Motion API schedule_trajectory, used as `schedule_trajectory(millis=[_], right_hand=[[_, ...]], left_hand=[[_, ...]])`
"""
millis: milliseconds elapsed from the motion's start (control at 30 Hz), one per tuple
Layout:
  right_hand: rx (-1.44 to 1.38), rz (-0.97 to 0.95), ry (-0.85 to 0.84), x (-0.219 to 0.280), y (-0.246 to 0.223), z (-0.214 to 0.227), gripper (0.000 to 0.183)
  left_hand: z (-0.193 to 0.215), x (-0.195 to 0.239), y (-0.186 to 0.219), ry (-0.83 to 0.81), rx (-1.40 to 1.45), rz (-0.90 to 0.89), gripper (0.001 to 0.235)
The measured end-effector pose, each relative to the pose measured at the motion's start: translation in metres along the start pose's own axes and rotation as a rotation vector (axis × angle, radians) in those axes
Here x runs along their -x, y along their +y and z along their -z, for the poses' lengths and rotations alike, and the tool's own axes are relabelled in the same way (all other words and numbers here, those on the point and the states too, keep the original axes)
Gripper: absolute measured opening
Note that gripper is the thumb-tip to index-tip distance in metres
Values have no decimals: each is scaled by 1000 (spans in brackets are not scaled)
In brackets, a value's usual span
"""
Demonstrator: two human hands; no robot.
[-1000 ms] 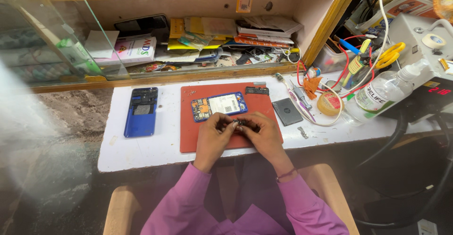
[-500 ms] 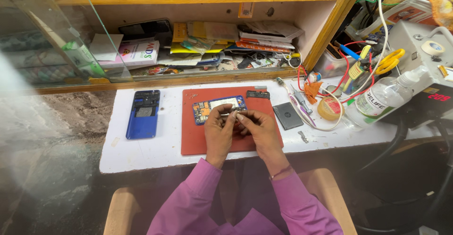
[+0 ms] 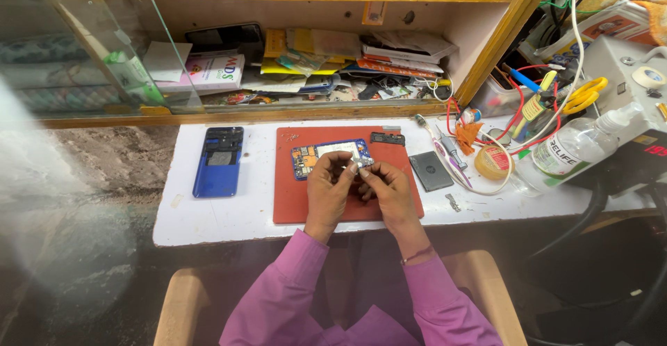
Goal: The person uses a hot air gun to heat a small component, then cleans a mobile phone motherboard with a brush and liquid. They attach a ribbon cable to the board, apply more liquid, and use the hot air gun again to heat the board. Finally, they wipe the board with a cloth.
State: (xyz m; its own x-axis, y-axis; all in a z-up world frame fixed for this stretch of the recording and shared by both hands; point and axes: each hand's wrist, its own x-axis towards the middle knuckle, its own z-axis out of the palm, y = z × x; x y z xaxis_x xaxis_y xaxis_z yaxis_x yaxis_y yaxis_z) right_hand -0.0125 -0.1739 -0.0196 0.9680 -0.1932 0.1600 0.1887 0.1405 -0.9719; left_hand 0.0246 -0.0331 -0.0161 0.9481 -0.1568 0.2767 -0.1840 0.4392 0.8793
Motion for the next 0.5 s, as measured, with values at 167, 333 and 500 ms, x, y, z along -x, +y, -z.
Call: schedule_trajectory(millis=[167, 333, 500], right_hand=[[10, 1, 9, 0, 0, 0, 13], [25, 24, 29, 2, 0, -3, 12], [54, 39, 42, 3, -3, -4, 11]], left_hand=[[-1, 1, 0, 13, 17, -22, 19], [-2, 3, 6, 33, -45, -60, 24], [-3, 5, 12, 59, -92, -40, 30]])
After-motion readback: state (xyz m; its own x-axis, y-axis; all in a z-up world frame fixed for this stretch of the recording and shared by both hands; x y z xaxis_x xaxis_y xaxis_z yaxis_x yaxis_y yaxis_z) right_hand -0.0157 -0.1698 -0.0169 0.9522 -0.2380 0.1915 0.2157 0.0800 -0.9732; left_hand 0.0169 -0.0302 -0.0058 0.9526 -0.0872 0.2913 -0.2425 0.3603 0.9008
